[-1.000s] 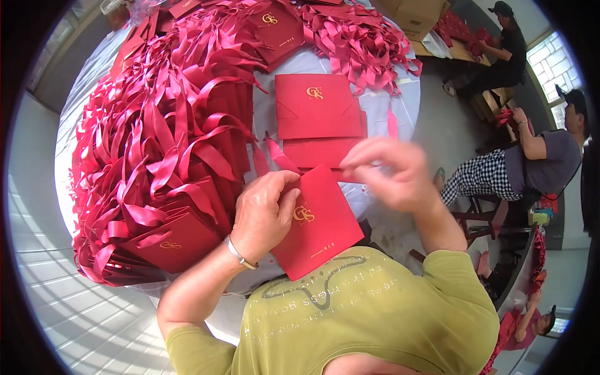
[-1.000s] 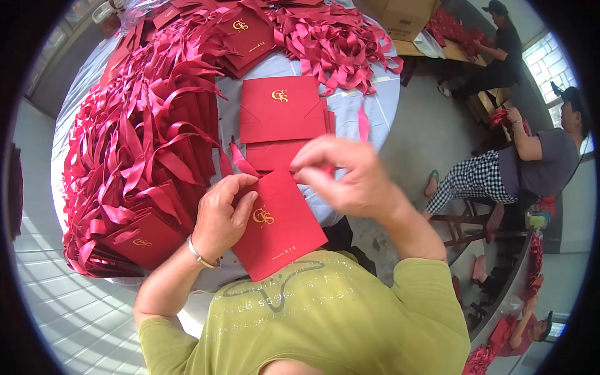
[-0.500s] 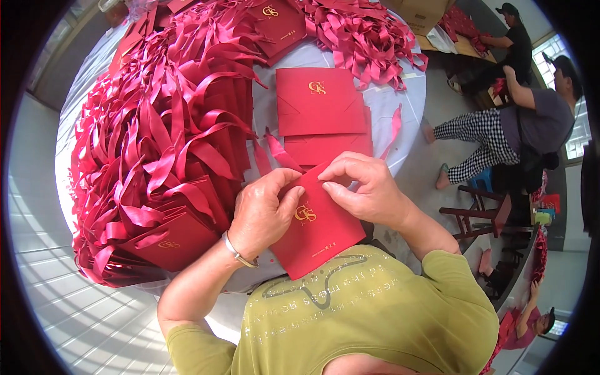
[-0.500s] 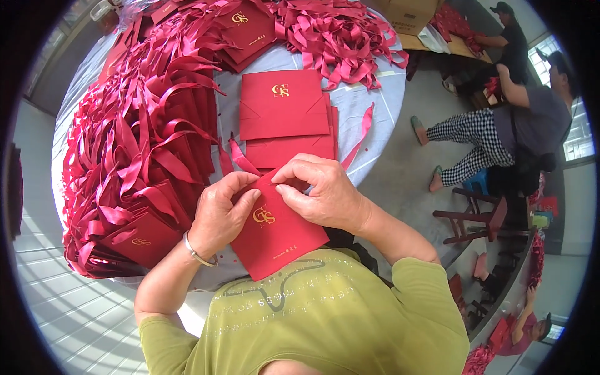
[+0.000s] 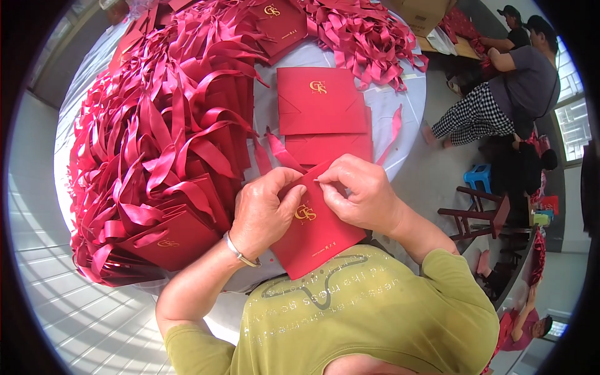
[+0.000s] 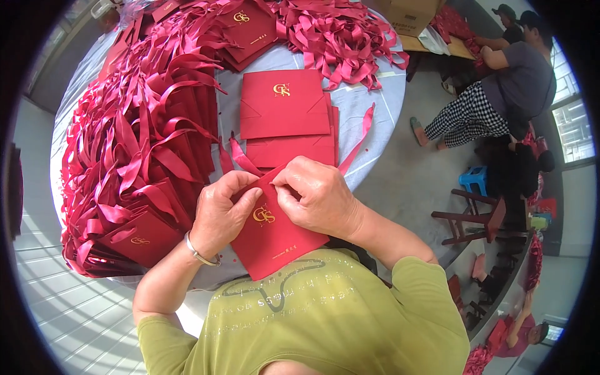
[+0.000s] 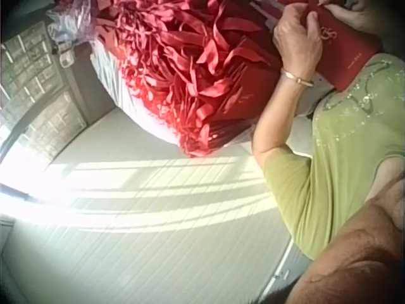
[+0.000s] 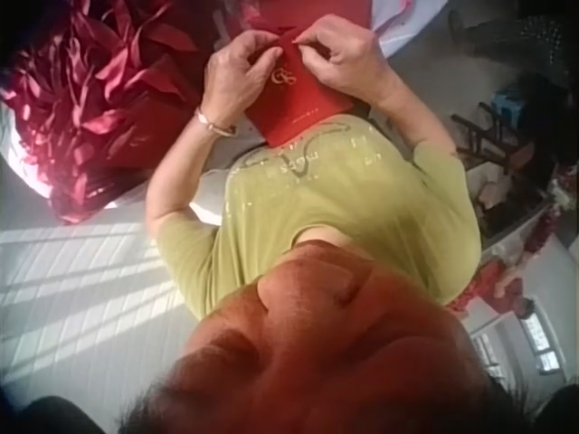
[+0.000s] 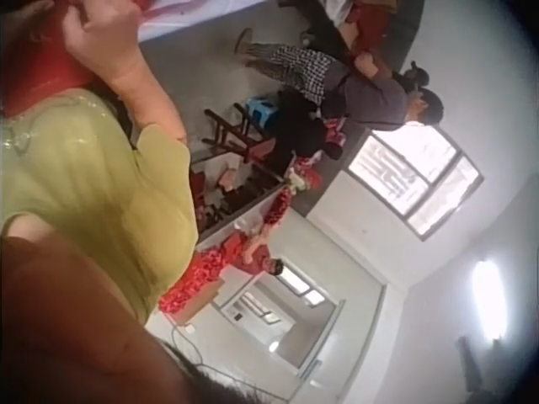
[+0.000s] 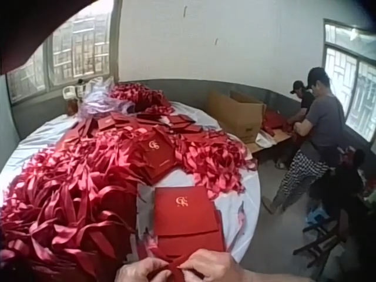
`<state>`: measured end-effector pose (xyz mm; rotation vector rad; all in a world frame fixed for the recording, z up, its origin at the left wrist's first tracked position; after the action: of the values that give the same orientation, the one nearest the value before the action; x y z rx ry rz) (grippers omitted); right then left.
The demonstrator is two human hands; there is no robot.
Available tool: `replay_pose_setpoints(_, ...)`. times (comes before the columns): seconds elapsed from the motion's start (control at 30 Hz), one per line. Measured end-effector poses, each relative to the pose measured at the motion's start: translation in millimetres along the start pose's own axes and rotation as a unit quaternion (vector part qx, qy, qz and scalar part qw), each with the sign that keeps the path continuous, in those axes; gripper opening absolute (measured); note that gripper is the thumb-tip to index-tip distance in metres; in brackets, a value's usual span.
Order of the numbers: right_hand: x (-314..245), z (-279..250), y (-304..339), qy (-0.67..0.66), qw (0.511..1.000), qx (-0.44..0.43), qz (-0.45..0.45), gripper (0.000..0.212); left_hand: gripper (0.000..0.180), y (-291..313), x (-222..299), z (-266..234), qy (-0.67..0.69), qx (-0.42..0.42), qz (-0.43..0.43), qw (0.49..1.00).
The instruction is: The person attaches ribbon handles to paper gift bags by hand, threading and securing ribbons into the bags one at a time.
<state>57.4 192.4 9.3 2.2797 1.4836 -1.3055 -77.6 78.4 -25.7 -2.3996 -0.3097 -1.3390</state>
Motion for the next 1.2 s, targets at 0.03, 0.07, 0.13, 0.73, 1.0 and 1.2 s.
replay_pose_setpoints(0.03,-1,0,0,0.009,1.000,0.003,-0.009,0.011,0.019,0,0,0,0.000,0.000,0.000,1.000)
replay_pose_setpoints(0.07,-1,0,0,0.018,1.000,0.006,-0.018,0.011,0.019,0,0,0,-0.001,0.001,0.000,1.000)
replay_pose_setpoints(0.13,-2,1,-1,0.028,0.999,0.004,-0.031,0.014,0.019,0,0,0,-0.002,0.000,0.000,1.000)
replay_pose_setpoints(0.73,-11,5,-8,0.078,0.997,-0.020,0.007,0.011,0.016,0,12,-1,-0.060,0.015,0.075,0.995)
replay_pose_setpoints(1.0,-1,-10,-28,-0.035,0.986,-0.151,0.055,0.013,0.018,3,21,-1,-0.111,0.038,0.156,0.981)
replay_pose_setpoints(1.2,-1,-9,-54,-0.070,0.957,-0.271,0.072,0.013,0.021,5,36,-1,-0.176,0.062,0.261,0.947)
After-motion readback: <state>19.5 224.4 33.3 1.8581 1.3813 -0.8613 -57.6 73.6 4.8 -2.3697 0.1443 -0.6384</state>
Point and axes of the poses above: each hand's wrist, its own y-axis away from the middle knuckle, its own z-axis out of the palm, x = y × z, the point moved 5 cm from there along -y, towards the middle knuckle, and after that the axes turned 11 degrees about z, right-handed, at the moved point
